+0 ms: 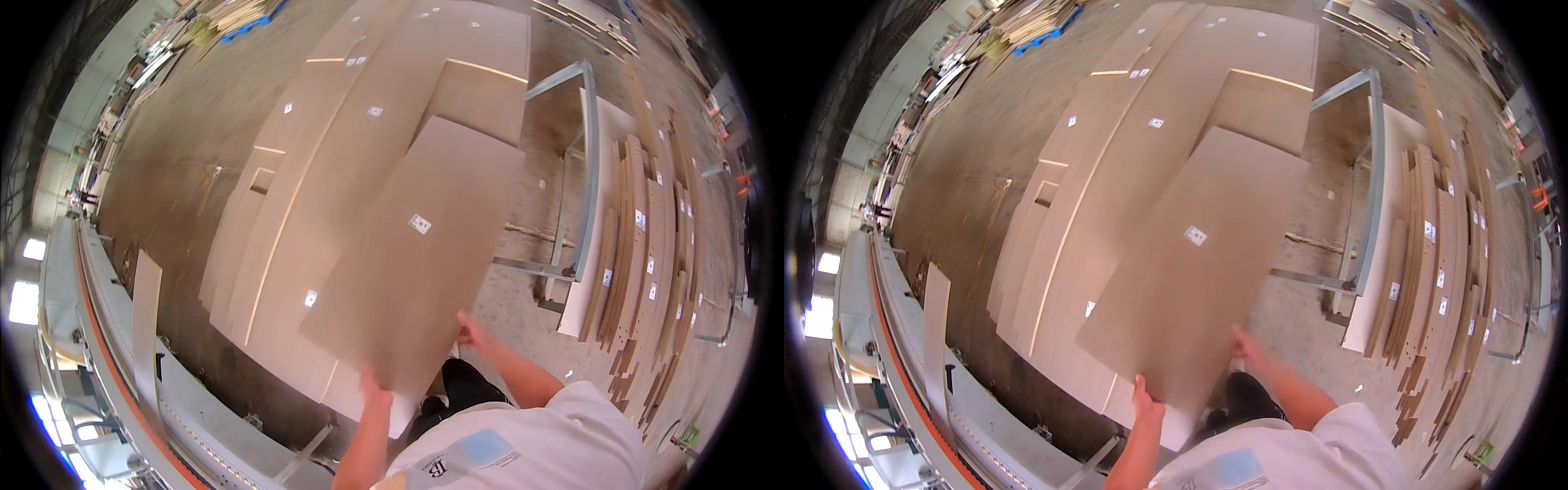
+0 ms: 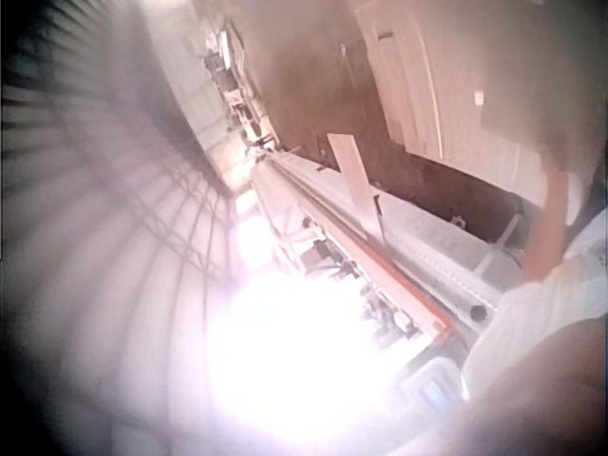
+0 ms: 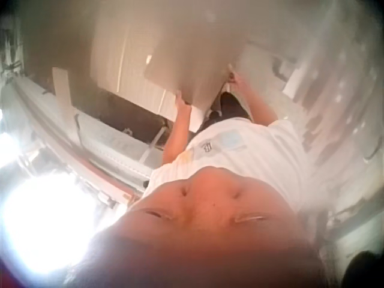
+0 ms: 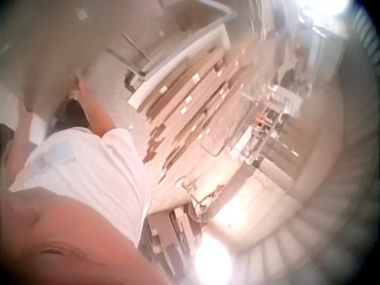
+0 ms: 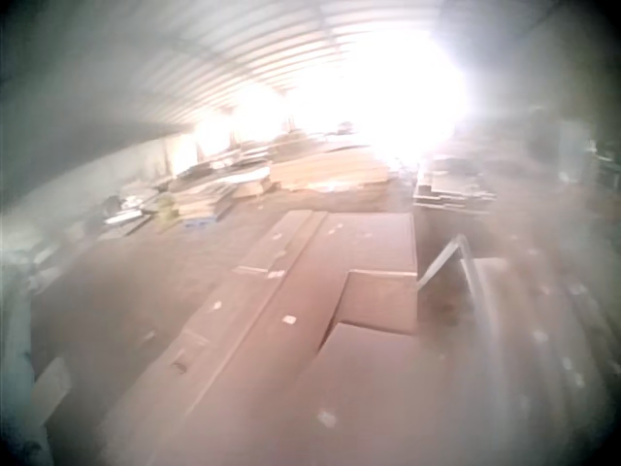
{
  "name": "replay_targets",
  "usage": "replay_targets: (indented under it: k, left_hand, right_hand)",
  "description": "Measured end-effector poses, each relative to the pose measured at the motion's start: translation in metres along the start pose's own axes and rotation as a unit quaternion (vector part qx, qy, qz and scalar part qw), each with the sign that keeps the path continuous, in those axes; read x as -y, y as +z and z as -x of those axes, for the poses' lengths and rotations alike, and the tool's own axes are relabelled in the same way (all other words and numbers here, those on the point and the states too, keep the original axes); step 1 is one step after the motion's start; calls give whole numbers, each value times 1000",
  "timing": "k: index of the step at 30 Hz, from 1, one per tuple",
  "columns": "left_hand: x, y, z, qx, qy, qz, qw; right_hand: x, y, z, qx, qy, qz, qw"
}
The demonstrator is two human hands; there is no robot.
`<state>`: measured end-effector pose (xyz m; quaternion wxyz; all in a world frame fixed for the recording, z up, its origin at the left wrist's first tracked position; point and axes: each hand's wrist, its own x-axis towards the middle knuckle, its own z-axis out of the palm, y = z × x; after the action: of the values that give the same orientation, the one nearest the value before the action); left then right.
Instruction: The person repeatedly picks up large rectangular wooden panels from a stack, places them on an edge banding machine, and pushes them through the mechanism to apply a strip to the edge. After processing, the person removes the panel and stacks it with other finished pieces.
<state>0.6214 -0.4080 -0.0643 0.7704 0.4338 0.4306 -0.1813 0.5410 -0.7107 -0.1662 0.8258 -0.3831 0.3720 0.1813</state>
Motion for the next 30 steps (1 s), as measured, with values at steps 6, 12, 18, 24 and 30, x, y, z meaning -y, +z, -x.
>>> replay_targets:
  k: [6, 12, 18, 24, 30]
  left_hand:
    - [-20, -103, 56, -92, 3, 75, 993]
    - [-48, -127, 121, -202, 143, 23, 969]
    - [-34, -205, 193, -265, 232, 58, 934]
    - [17, -370, 285, -372, 420, 145, 815]
    - [49, -470, 389, -419, 575, 161, 684]
  right_hand:
    - [87, -62, -49, -166, -35, -119, 978]
    - [67, -56, -98, -130, -60, -299, 944]
    - [30, 23, -11, -33, -59, -253, 965]
    - [-53, 102, 106, 80, 66, -202, 974]
    - [-139, 208, 174, 215, 91, -223, 946]
